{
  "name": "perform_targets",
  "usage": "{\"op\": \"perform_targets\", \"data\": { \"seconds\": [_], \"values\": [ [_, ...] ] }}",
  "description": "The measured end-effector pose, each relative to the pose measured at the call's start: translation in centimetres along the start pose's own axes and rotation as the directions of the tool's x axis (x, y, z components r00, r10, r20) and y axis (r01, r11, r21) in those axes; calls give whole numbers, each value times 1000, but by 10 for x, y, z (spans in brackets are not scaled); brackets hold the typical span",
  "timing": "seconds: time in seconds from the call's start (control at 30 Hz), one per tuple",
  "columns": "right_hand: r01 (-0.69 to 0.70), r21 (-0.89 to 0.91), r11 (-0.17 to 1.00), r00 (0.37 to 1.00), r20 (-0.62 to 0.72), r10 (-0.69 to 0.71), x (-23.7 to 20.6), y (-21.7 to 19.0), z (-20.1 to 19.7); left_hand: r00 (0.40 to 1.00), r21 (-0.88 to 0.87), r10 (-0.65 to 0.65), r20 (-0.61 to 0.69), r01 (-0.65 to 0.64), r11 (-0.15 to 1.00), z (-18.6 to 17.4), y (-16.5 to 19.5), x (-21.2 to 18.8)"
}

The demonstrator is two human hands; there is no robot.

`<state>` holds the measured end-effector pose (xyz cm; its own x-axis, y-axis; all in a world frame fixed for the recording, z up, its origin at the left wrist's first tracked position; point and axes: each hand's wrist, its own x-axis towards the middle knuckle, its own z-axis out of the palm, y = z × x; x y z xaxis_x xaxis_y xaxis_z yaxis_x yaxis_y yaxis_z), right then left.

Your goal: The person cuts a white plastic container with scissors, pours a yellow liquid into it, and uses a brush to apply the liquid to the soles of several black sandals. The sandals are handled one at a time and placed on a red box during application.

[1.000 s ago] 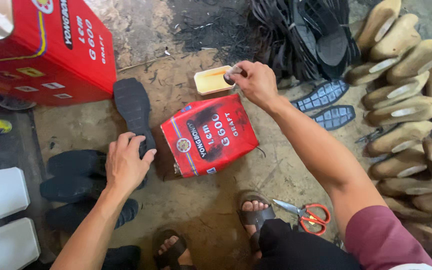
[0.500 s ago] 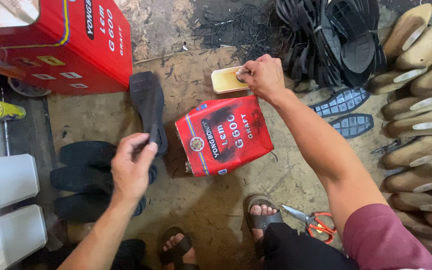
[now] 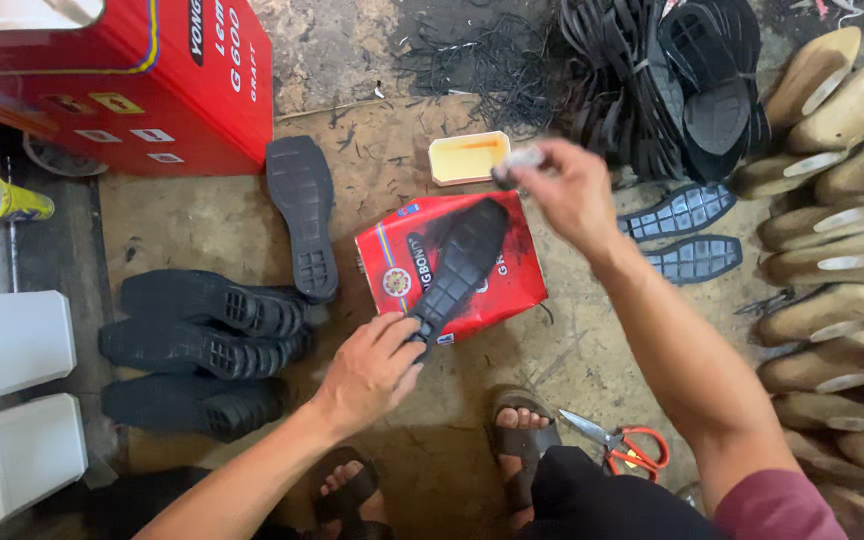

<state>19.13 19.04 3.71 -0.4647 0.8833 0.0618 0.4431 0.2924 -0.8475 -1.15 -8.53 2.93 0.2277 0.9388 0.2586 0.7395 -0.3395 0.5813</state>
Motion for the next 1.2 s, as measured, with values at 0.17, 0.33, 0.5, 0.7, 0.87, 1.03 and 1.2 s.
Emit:
{"op": "perform_targets", "data": {
  "seconds": [0.17, 0.33, 0.5, 0.7, 0.87, 1.03, 1.2],
  "values": [
    [221, -280, 934, 975, 33, -221, -42, 2, 18, 999, 66, 31, 7, -32, 997, 6, -1, -1],
    [169, -374, 912, 982, -14, -187, -49, 5, 13, 999, 69, -36, -27, 38, 997, 0, -3, -6],
    [318, -426, 847, 948, 144, -283, -76, -19, 31, 998, 74, -66, 10, 66, 995, -1, -4, -4],
    [438, -580, 687, 898, 321, -302, -78, -21, 35, 996, 83, -91, 16, 89, 993, 1, -2, -4],
    [541, -494, 680, 834, 210, -511, -71, -16, 39, 997, 106, -79, 24, 76, 992, 3, -5, -3],
    [649, -370, 664, 757, 231, -611, -81, -34, 53, 997, 128, -81, 12, 79, 989, 5, -5, -5],
    [364, -656, 662, 908, 90, -410, -41, -4, 18, 997, 153, -78, 18, 75, 985, 7, -5, -5]
  ]
}}
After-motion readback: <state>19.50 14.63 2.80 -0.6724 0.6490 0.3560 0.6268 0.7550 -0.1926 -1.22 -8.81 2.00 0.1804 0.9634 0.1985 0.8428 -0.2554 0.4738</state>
